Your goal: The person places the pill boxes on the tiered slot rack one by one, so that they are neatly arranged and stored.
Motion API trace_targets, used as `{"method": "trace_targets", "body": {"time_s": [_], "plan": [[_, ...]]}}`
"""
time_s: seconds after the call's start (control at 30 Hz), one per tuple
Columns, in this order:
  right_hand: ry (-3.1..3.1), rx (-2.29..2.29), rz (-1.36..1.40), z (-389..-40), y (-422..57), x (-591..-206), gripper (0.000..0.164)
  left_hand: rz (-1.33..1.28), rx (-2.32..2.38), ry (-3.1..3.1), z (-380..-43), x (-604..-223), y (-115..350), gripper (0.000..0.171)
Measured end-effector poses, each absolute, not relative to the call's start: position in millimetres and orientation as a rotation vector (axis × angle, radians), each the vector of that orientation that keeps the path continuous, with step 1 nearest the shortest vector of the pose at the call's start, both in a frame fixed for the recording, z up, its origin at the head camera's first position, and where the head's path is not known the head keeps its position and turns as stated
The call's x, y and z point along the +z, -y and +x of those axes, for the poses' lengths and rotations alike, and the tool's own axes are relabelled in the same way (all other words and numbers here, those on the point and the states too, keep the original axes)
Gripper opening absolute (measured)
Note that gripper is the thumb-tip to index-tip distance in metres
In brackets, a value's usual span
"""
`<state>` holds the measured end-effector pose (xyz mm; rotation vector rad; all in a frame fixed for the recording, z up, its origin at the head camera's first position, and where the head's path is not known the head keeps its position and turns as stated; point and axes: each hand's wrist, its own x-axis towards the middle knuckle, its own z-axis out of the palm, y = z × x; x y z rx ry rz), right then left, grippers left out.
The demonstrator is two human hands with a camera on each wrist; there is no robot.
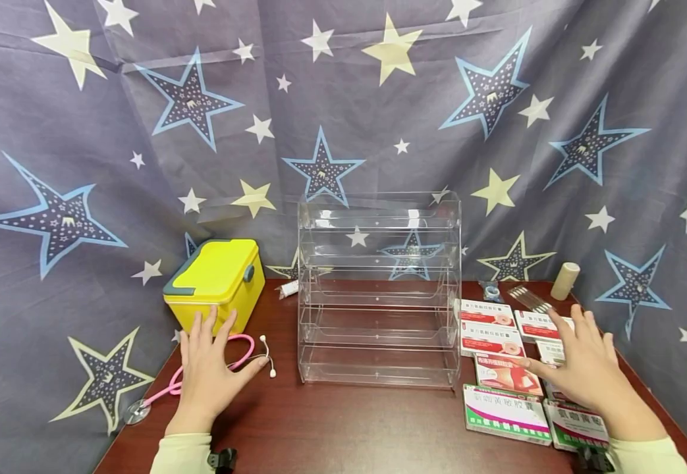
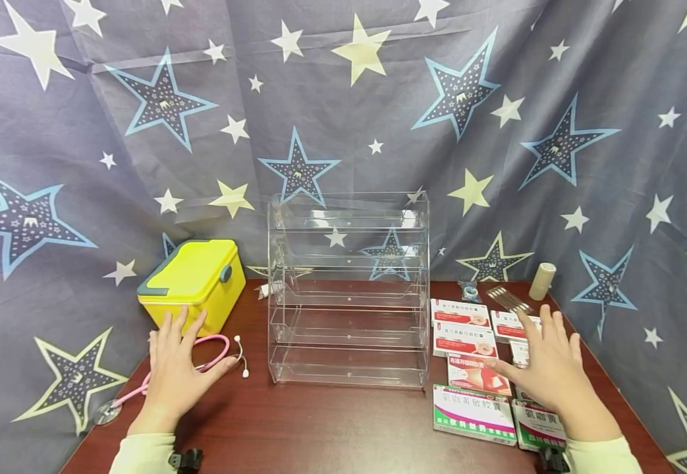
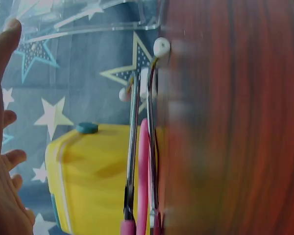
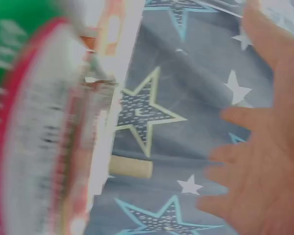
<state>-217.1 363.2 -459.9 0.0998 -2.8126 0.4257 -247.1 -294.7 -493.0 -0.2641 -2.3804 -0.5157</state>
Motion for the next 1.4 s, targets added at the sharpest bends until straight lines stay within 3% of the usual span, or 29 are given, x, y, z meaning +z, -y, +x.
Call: {"method": "trace_targets", "body": {"time_s": [0.43,0.63,0.9,1.4], "plan": [[2.980,0.543,0.165,-253,-429,-436,0.101,-0.357,-0.888,2.477,-251,-498,256,0.100],[3.026,0.683,0.136,-276,-455,-443,0.099,-0.465,-1.119,2.469,-251,-502,238,0.096],[3.043,0.731,0.127,-298,-478,-463,0.082,-0.544,-1.469,2.419,-249,-508,221,0.092],[3.127,0.724,0.079,-316,-493,-487,0.075,-0.498,-1.694,2.479,-249,-517,207,0.077]]}}
